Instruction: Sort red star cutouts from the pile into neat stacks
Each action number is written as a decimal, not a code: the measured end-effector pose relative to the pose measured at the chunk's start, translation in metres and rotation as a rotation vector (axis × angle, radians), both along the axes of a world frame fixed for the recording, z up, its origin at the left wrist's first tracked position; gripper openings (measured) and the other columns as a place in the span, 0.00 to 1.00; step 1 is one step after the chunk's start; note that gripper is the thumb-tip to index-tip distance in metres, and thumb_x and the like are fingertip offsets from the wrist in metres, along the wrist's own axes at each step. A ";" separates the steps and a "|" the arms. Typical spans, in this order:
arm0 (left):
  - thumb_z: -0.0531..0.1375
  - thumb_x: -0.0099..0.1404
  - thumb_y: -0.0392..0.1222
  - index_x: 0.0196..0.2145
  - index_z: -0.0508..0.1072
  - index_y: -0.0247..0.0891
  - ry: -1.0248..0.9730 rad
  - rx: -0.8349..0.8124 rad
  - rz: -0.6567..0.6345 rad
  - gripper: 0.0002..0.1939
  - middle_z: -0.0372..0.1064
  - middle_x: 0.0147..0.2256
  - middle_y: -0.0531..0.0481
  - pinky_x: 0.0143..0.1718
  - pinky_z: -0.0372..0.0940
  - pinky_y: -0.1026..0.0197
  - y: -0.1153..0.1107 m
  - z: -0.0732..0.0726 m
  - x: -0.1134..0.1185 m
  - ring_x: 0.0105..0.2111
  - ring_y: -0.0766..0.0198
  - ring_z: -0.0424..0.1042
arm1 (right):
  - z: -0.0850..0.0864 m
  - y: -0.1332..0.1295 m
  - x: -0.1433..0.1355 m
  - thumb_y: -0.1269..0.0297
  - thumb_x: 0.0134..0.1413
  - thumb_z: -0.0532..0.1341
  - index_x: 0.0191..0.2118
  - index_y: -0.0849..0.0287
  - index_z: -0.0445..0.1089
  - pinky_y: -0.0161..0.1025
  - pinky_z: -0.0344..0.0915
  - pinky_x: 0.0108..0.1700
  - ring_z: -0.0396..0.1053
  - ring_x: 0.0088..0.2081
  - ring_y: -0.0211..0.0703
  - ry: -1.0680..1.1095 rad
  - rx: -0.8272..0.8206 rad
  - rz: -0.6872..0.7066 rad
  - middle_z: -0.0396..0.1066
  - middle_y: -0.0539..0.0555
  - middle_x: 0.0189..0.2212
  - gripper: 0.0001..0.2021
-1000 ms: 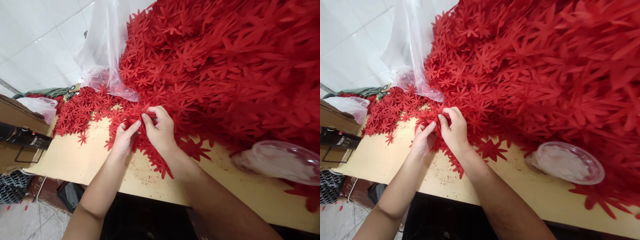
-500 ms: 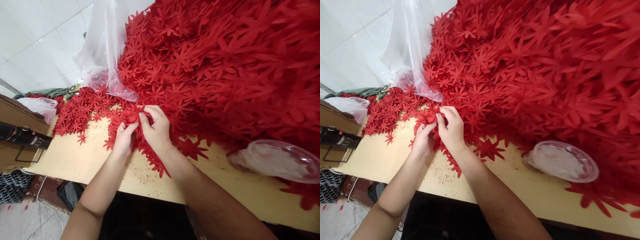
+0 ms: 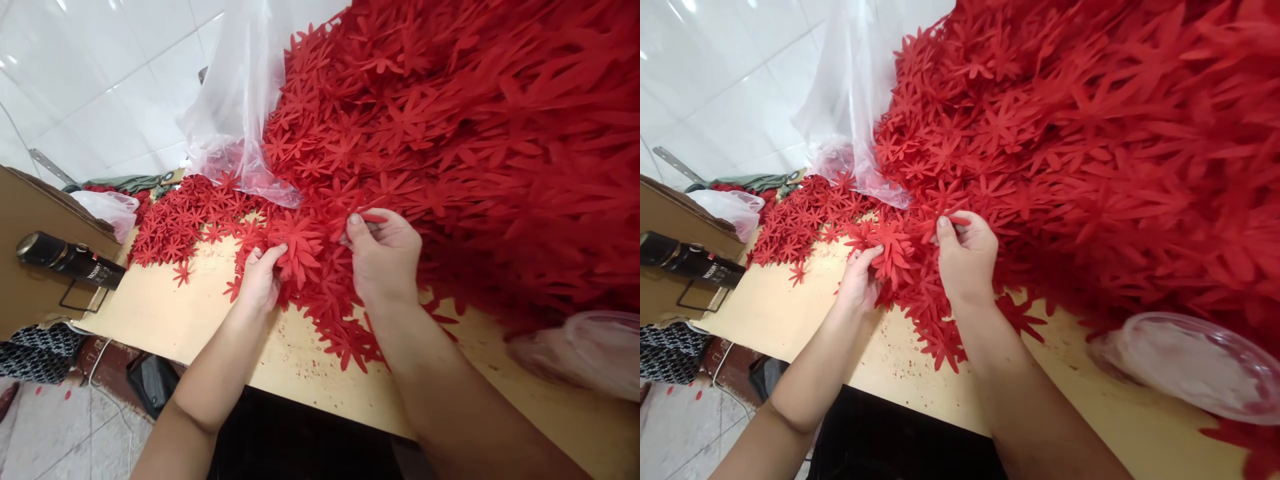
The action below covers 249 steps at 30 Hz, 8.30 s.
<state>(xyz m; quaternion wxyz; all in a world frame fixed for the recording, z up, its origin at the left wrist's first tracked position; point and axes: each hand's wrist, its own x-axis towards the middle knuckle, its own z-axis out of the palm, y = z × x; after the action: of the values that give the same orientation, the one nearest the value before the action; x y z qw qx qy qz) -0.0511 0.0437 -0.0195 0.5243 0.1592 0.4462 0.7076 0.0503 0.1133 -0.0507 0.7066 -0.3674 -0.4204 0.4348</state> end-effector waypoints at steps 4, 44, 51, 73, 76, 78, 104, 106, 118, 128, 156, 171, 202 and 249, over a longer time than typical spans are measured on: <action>0.68 0.39 0.36 0.27 0.67 0.36 0.000 0.029 0.007 0.16 0.72 0.23 0.55 0.39 0.67 0.60 -0.001 0.001 -0.003 0.27 0.65 0.73 | -0.001 -0.001 0.001 0.51 0.46 0.64 0.27 0.52 0.63 0.40 0.58 0.22 0.58 0.20 0.38 -0.038 0.009 0.044 0.61 0.48 0.19 0.14; 0.70 0.41 0.40 0.27 0.74 0.35 0.243 0.044 -0.003 0.14 0.75 0.25 0.54 0.33 0.67 0.64 -0.002 0.002 -0.006 0.24 0.69 0.72 | 0.024 -0.019 0.012 0.57 0.55 0.58 0.38 0.58 0.71 0.43 0.65 0.45 0.69 0.39 0.43 -0.556 0.368 0.186 0.72 0.55 0.36 0.11; 0.70 0.42 0.41 0.23 0.73 0.35 0.353 0.030 -0.032 0.11 0.72 0.21 0.55 0.30 0.65 0.65 -0.002 -0.001 -0.007 0.21 0.71 0.69 | 0.018 -0.018 0.004 0.55 0.49 0.62 0.24 0.58 0.65 0.35 0.60 0.26 0.61 0.22 0.34 -0.354 0.141 0.370 0.63 0.48 0.19 0.13; 0.71 0.43 0.48 0.26 0.76 0.37 0.347 0.119 -0.042 0.15 0.75 0.25 0.53 0.32 0.67 0.64 -0.002 -0.001 -0.010 0.24 0.69 0.71 | 0.024 -0.023 0.003 0.46 0.42 0.66 0.20 0.59 0.66 0.35 0.60 0.28 0.59 0.23 0.33 -0.221 0.086 0.450 0.63 0.47 0.19 0.20; 0.72 0.41 0.49 0.24 0.76 0.37 0.343 0.129 -0.125 0.16 0.74 0.24 0.54 0.32 0.67 0.64 -0.003 0.001 -0.008 0.23 0.70 0.70 | 0.023 -0.024 0.002 0.44 0.42 0.65 0.23 0.59 0.69 0.36 0.64 0.32 0.63 0.26 0.36 -0.227 0.095 0.556 0.67 0.49 0.22 0.21; 0.72 0.40 0.47 0.24 0.76 0.37 0.312 0.120 -0.108 0.15 0.74 0.24 0.54 0.32 0.67 0.64 -0.003 0.003 -0.007 0.23 0.70 0.70 | 0.023 -0.025 0.003 0.45 0.44 0.64 0.23 0.59 0.68 0.36 0.65 0.33 0.64 0.26 0.36 -0.236 0.109 0.617 0.67 0.49 0.22 0.20; 0.71 0.43 0.44 0.26 0.75 0.36 0.239 0.079 0.022 0.13 0.74 0.23 0.54 0.33 0.67 0.63 -0.003 0.002 -0.004 0.24 0.69 0.71 | 0.017 -0.020 0.011 0.51 0.55 0.57 0.39 0.56 0.71 0.50 0.61 0.52 0.65 0.45 0.49 -0.712 0.429 0.174 0.71 0.57 0.38 0.14; 0.71 0.43 0.45 0.25 0.76 0.36 0.263 0.103 -0.011 0.13 0.73 0.22 0.55 0.33 0.67 0.64 -0.003 0.001 -0.002 0.23 0.70 0.70 | 0.019 -0.023 0.006 0.55 0.53 0.60 0.31 0.57 0.69 0.46 0.63 0.47 0.66 0.39 0.46 -0.673 0.373 0.212 0.71 0.54 0.32 0.10; 0.70 0.44 0.45 0.31 0.78 0.38 0.284 0.109 0.015 0.15 0.77 0.30 0.52 0.42 0.68 0.59 -0.003 0.001 -0.004 0.32 0.64 0.75 | 0.026 -0.022 0.009 0.42 0.48 0.60 0.21 0.58 0.62 0.34 0.56 0.25 0.55 0.22 0.33 -0.358 0.094 0.246 0.58 0.47 0.18 0.22; 0.71 0.43 0.46 0.24 0.77 0.38 0.284 0.120 -0.096 0.12 0.74 0.24 0.54 0.34 0.68 0.62 -0.004 0.002 -0.003 0.24 0.69 0.71 | 0.024 -0.028 0.006 0.40 0.53 0.54 0.22 0.58 0.57 0.37 0.56 0.31 0.57 0.25 0.35 -0.575 0.186 0.393 0.58 0.48 0.21 0.24; 0.71 0.44 0.42 0.28 0.77 0.37 0.288 0.096 -0.167 0.12 0.76 0.31 0.51 0.45 0.66 0.58 -0.005 -0.003 0.006 0.32 0.65 0.74 | 0.014 -0.029 -0.012 0.47 0.40 0.67 0.30 0.54 0.67 0.37 0.67 0.36 0.67 0.32 0.37 0.000 -0.004 0.352 0.69 0.49 0.30 0.17; 0.69 0.46 0.44 0.23 0.74 0.36 0.315 0.109 -0.168 0.11 0.72 0.23 0.56 0.32 0.65 0.65 -0.004 -0.005 0.002 0.23 0.71 0.68 | 0.015 -0.025 -0.006 0.53 0.38 0.70 0.25 0.55 0.71 0.34 0.66 0.33 0.64 0.27 0.33 0.142 -0.104 0.317 0.68 0.46 0.24 0.13; 0.72 0.41 0.46 0.22 0.73 0.35 0.296 0.065 -0.223 0.16 0.71 0.22 0.55 0.28 0.65 0.67 -0.002 -0.009 -0.010 0.21 0.72 0.68 | -0.004 0.010 0.018 0.48 0.53 0.60 0.33 0.55 0.65 0.39 0.67 0.33 0.68 0.31 0.39 -0.267 0.087 -0.004 0.67 0.50 0.27 0.15; 0.72 0.41 0.45 0.30 0.76 0.39 0.335 0.118 -0.173 0.17 0.75 0.27 0.55 0.36 0.68 0.63 -0.003 0.001 -0.005 0.28 0.68 0.73 | 0.022 -0.024 0.008 0.50 0.41 0.68 0.18 0.59 0.59 0.33 0.54 0.23 0.54 0.21 0.31 -0.373 0.036 0.447 0.56 0.45 0.16 0.21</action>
<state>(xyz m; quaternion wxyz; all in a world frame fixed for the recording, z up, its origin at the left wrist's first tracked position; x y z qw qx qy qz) -0.0563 0.0411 -0.0180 0.4915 0.3429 0.4696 0.6484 0.0584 0.0897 -0.0283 0.5103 -0.3267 -0.6212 0.4969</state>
